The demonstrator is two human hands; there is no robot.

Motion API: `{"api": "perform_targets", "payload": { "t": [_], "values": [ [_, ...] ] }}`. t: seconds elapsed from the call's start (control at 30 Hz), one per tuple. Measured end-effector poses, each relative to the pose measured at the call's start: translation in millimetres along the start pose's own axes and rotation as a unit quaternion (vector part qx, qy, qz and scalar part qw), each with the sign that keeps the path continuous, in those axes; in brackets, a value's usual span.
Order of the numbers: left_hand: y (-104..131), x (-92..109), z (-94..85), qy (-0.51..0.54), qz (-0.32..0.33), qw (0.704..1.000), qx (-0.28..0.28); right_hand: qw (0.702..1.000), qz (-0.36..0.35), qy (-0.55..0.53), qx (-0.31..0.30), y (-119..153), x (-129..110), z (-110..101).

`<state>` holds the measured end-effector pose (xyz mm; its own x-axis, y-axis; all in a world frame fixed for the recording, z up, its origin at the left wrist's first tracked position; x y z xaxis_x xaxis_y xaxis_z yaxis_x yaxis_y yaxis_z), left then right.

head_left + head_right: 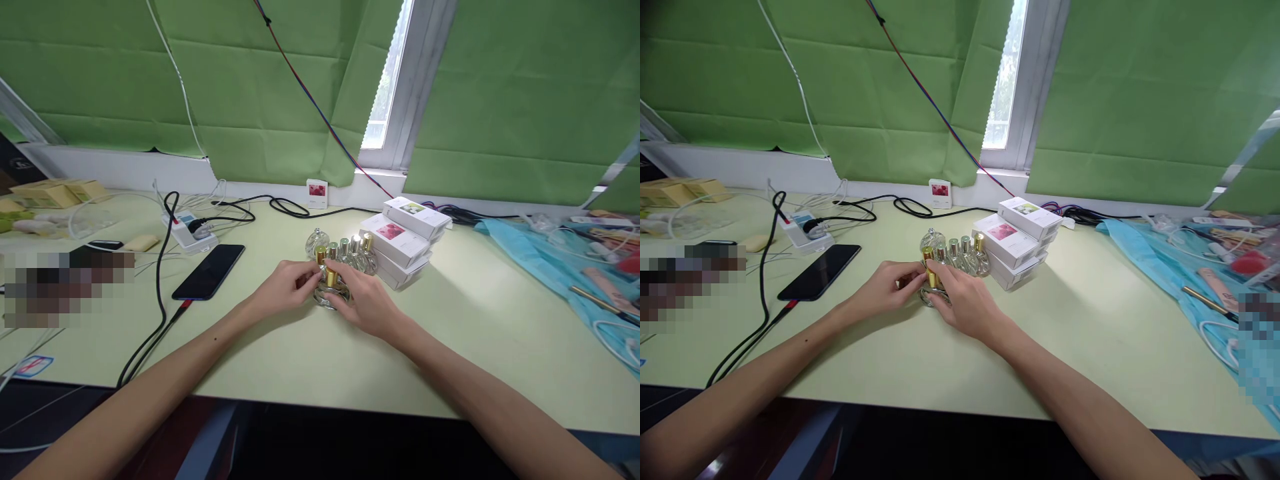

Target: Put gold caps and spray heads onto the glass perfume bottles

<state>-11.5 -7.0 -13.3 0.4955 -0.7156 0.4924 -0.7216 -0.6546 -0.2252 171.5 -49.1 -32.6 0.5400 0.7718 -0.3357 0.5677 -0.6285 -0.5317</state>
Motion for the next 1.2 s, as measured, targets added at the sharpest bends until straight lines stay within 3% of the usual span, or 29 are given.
{"api": "perform_targets", "payload": {
  "t": [0.43,1.2],
  "values": [
    [-0.8,0.7,0.8,-0.011,-0.008,1.0,-0.007,1.0,-0.007,-0.005,0.028,-1.7,0.6,0.1],
    [-0.1,0.6,0.6,0.002,-0.02,1.0,-0.018,0.999,0.012,-0.032,0.026,-2.0,1.9,0.7]
  ]
}}
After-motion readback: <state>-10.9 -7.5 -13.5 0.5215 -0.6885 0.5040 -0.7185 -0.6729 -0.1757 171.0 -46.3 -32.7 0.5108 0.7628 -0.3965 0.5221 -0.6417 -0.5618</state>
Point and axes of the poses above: each hand's wrist, its own y-axis away from the middle knuckle, its own z-axis out of the palm, x = y × z, the point moved 3 cm from there along -y, towards the middle knuckle, and after that the axes turned 13 degrees about -x, right-handed, at the moved point
